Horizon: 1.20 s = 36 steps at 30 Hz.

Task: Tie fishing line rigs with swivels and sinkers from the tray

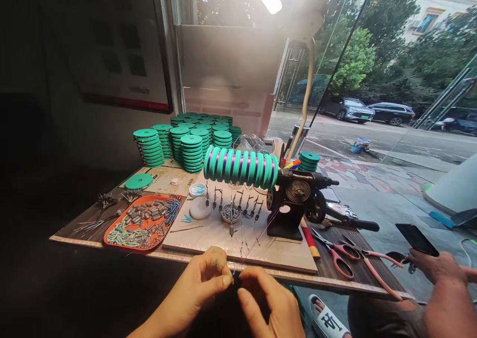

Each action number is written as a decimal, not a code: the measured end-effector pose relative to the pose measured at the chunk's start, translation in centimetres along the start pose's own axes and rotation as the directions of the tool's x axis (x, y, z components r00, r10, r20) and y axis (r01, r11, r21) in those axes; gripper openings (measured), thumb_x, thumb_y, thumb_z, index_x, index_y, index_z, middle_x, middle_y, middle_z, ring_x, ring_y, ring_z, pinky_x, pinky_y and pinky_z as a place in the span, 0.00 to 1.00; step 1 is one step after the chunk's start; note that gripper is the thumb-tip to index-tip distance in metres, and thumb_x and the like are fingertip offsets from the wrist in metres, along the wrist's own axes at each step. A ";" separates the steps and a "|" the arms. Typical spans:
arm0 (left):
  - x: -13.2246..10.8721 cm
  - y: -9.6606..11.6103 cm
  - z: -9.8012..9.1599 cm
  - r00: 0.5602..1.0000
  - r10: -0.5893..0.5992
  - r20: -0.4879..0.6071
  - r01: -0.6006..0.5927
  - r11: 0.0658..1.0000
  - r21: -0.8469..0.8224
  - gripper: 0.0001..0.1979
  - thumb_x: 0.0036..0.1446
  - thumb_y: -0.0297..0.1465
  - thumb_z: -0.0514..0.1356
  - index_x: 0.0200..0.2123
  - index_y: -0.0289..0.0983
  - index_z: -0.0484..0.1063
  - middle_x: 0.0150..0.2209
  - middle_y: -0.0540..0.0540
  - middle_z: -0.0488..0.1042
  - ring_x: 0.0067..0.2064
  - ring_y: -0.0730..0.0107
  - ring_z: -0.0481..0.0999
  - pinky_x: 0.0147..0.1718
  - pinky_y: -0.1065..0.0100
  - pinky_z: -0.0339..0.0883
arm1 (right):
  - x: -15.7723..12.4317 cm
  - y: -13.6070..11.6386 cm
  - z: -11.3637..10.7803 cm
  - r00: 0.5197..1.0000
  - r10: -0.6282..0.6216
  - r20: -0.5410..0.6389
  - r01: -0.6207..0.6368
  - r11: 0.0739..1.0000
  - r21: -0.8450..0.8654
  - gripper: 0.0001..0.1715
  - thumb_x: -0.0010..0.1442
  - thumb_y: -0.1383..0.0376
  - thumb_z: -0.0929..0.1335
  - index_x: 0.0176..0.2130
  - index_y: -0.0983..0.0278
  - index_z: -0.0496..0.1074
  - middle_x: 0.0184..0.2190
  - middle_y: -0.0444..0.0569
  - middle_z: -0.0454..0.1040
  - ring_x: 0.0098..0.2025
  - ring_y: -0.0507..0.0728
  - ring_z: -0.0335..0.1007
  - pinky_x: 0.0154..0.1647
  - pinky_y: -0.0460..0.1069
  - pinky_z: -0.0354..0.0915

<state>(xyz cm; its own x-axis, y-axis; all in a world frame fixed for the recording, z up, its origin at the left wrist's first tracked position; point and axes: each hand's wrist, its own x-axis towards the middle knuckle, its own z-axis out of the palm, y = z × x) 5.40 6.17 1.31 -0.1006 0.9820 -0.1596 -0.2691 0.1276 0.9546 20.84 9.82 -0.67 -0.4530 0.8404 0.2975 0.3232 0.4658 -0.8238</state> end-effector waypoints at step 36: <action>0.6 -0.4 -0.8 0.906 -0.421 0.049 0.391 0.786 -0.478 0.06 0.38 0.19 0.62 0.21 0.30 0.67 0.24 0.49 0.65 0.18 0.87 0.50 0.12 0.84 0.35 | 2.9 0.6 -1.0 0.607 -0.778 0.166 0.766 0.516 -0.384 0.13 0.61 0.72 0.58 0.34 0.68 0.69 0.23 0.49 0.69 0.25 0.52 0.62 0.24 0.47 0.57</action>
<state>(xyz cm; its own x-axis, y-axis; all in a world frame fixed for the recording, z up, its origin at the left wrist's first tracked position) 4.71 6.56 0.60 0.0693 0.8427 -0.5338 -0.7088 0.4182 0.5681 20.52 12.84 0.21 -0.6637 0.1016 0.7411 0.1384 0.9903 -0.0117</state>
